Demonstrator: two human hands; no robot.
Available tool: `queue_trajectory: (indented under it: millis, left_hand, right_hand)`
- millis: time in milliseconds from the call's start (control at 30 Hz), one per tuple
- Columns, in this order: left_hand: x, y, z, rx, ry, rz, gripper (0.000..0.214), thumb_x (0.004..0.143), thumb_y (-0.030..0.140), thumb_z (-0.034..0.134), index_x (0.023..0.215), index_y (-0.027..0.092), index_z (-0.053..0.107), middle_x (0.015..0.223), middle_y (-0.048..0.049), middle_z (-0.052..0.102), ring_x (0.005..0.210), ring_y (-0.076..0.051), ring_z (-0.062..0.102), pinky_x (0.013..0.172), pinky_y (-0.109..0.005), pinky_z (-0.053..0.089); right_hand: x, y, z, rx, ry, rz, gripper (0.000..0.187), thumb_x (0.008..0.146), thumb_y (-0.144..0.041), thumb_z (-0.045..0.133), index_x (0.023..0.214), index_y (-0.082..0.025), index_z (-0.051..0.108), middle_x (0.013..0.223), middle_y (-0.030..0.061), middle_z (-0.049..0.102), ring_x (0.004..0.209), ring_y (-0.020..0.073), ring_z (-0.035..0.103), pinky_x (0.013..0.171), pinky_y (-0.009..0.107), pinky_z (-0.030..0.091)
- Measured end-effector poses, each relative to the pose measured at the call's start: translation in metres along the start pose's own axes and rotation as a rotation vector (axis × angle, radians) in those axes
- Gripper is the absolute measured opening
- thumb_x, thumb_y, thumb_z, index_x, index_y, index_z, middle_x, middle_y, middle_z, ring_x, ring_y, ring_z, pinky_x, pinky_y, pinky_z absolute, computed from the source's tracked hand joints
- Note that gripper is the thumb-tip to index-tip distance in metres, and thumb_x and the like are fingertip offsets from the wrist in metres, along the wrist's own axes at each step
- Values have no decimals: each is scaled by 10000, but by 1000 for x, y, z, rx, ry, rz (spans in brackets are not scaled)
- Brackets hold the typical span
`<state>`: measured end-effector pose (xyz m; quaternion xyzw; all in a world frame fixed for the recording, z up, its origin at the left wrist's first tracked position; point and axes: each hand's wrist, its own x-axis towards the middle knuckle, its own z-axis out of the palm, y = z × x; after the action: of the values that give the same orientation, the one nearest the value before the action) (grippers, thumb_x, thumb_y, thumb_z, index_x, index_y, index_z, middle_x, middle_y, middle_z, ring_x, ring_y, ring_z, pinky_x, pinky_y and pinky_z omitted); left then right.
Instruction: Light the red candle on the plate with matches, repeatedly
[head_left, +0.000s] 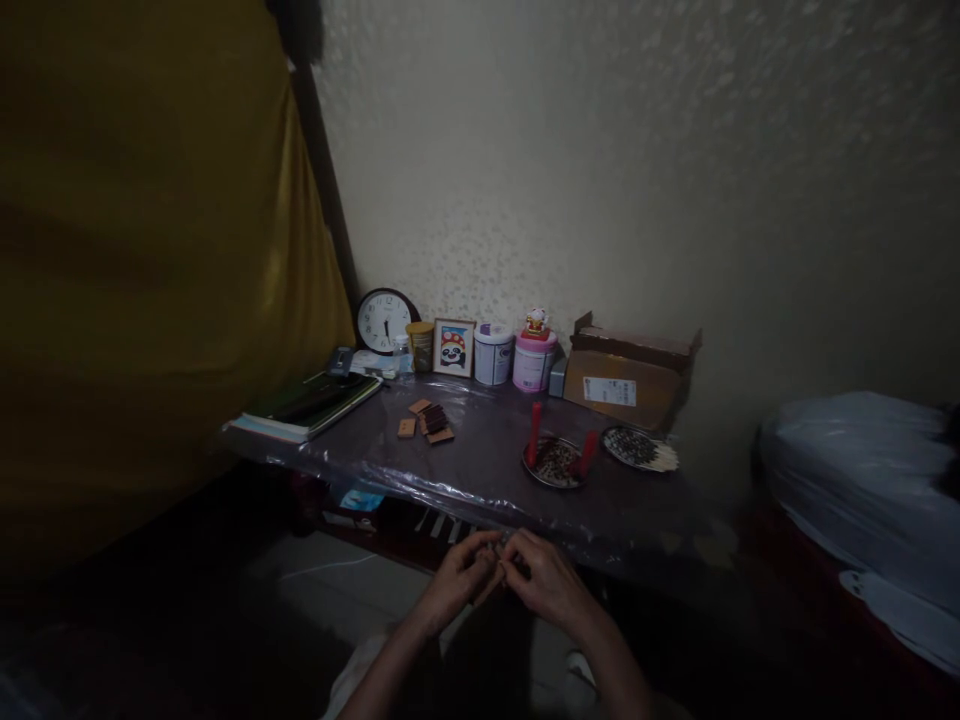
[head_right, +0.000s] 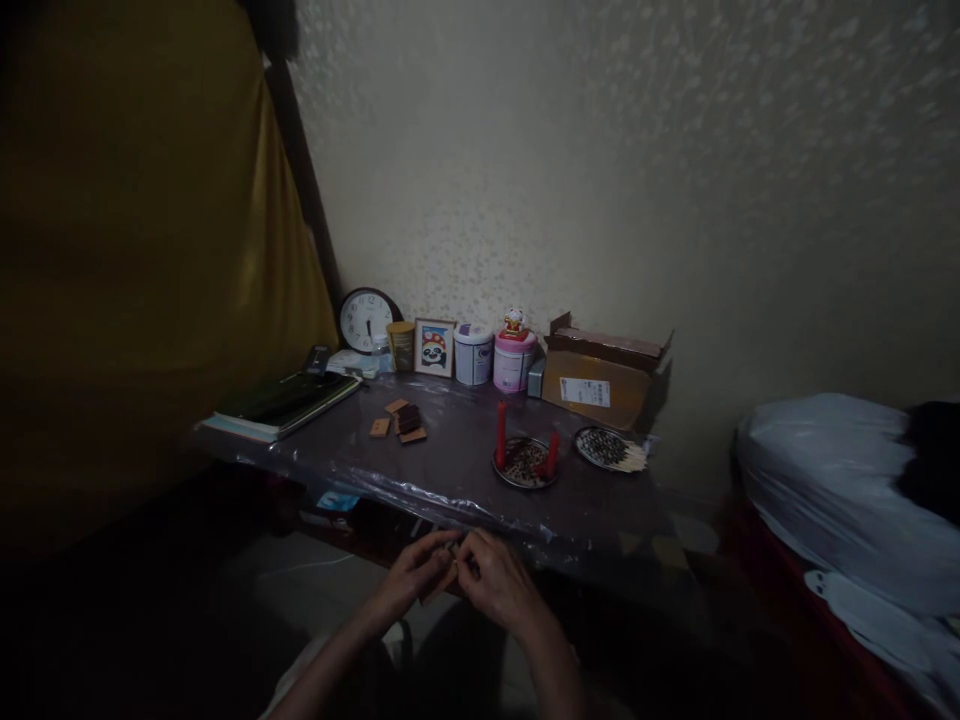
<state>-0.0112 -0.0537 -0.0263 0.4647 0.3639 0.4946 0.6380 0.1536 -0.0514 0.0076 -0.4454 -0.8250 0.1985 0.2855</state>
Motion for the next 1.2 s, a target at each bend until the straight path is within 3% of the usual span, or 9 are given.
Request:
queue_trajectory:
  millis: [367,633,800,1000,1200]
  left_hand:
    - [-1,4,5,66,28,27,282,684,309,674,935,182,684,742,-25,637,677,-159,540,644,-255,404]
    - [0,9,3,70,138,38,309,674,343,678,936,179,679,754,-26,642,699,-174,549,652,-259,406]
    - [0,12,-1,43,168,56,343,675,357,678,964,173,669,799,-38,667,736,-191,570,677,-267,418]
    - [8,27,5,-77,195,28,344,654,333,700,951,162,664,872,-60,691,810,-215,599,742,-292,429]
    - [40,42,25,-79,162,59,376,695,345,654,1024,163,628,820,-41,669,695,-167,577,657,-260,421]
  right_hand:
    - [0,-3,-2,30,29,-1,118,798,-144,482,706,-199,530,732,-13,574,692,130,556,649,228,399]
    - [2,4,-2,149,88,62,131,767,-123,493,669,-193,545,642,-34,556,611,115,526,582,208,389]
    - [4,10,-7,272,105,93,138,795,-155,501,832,-196,627,784,7,621,735,147,580,686,242,441]
    - [10,20,-14,397,236,113,213,834,-303,491,877,-186,663,851,50,614,824,190,589,752,296,454]
    - [14,31,-19,686,405,336,245,708,-415,627,744,-173,628,705,18,601,653,173,573,640,281,464]
